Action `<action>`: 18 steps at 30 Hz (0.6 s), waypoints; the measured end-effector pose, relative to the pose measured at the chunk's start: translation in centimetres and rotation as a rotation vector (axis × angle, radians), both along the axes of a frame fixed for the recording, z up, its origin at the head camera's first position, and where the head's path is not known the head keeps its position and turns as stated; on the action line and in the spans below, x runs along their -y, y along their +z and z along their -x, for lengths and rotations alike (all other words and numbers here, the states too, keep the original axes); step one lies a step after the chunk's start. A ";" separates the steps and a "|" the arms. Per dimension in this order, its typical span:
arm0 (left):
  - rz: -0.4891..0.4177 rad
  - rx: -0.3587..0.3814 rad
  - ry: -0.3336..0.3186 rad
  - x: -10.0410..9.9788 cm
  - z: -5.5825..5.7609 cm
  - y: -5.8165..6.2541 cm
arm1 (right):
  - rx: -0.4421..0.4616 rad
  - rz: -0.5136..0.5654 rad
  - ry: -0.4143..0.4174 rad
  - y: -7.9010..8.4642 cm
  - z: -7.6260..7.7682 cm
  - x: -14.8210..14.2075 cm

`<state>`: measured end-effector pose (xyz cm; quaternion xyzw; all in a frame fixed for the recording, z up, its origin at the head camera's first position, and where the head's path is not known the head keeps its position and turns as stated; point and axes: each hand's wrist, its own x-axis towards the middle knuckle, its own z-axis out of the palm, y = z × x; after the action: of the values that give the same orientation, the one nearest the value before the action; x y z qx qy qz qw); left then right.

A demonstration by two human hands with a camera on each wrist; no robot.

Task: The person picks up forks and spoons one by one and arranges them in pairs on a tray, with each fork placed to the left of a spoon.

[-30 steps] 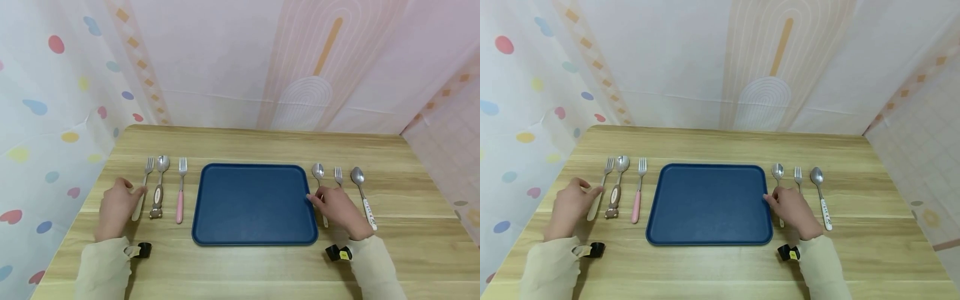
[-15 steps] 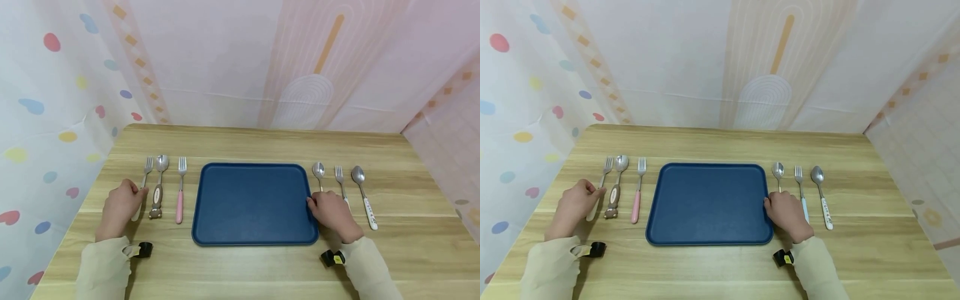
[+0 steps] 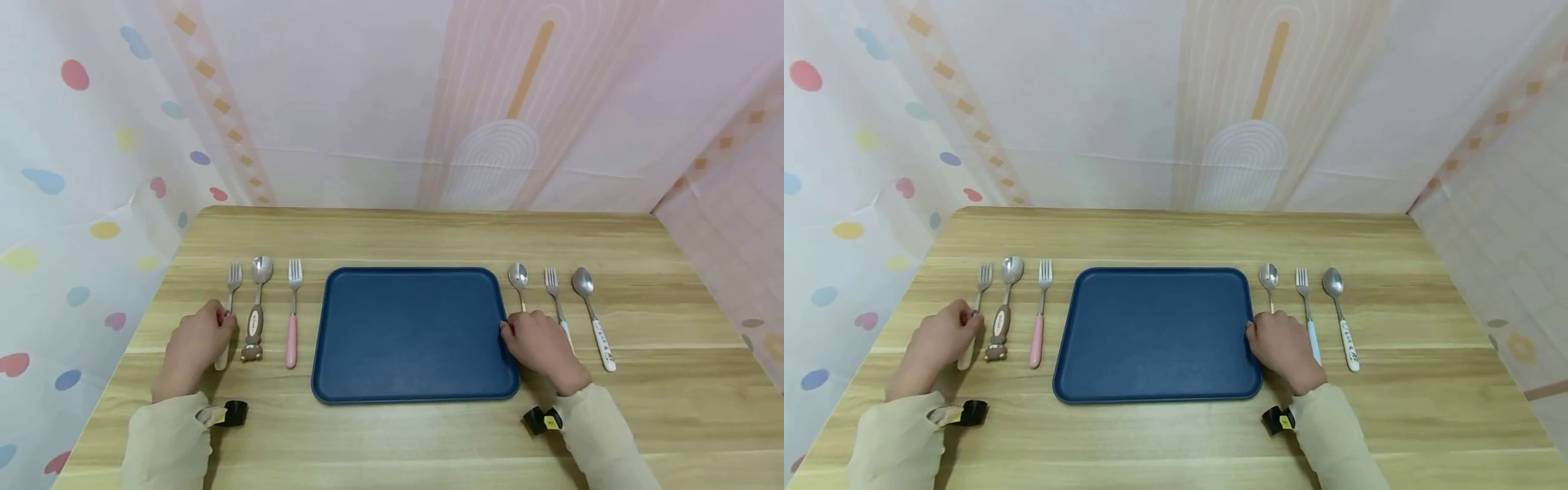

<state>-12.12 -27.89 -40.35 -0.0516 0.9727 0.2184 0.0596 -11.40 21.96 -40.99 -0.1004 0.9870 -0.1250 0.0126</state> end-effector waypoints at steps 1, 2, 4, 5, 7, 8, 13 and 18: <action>0.001 0.005 -0.001 0.0 0.0 0.0 | 0.000 -0.002 -0.001 0.0 0.0 0.0; 0.002 0.005 -0.005 0.0 0.0 0.0 | 0.001 -0.003 -0.003 0.0 0.0 0.1; 0.008 0.003 -0.011 0.0 0.0 0.1 | -0.001 -0.008 -0.005 0.1 0.0 0.1; 0.009 0.003 -0.013 0.0 0.1 0.1 | -0.001 -0.011 -0.007 0.1 0.0 0.1; 0.015 -0.003 -0.019 -0.1 0.2 0.1 | 0.002 -0.016 -0.010 0.0 0.0 0.2; 0.017 -0.009 -0.021 -0.1 0.2 0.1 | 0.004 -0.020 -0.010 0.0 0.0 0.2; 0.014 -0.024 -0.022 0.0 0.4 -0.1 | 0.015 -0.038 -0.016 -0.1 0.0 0.3; 0.007 -0.038 -0.011 0.0 0.4 -0.2 | 0.024 -0.036 -0.022 -0.1 0.0 0.3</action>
<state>-12.53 -27.86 -40.56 -0.0422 0.9746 0.2159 0.0422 -11.38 21.67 -41.05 -0.0879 0.9899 -0.1085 0.0248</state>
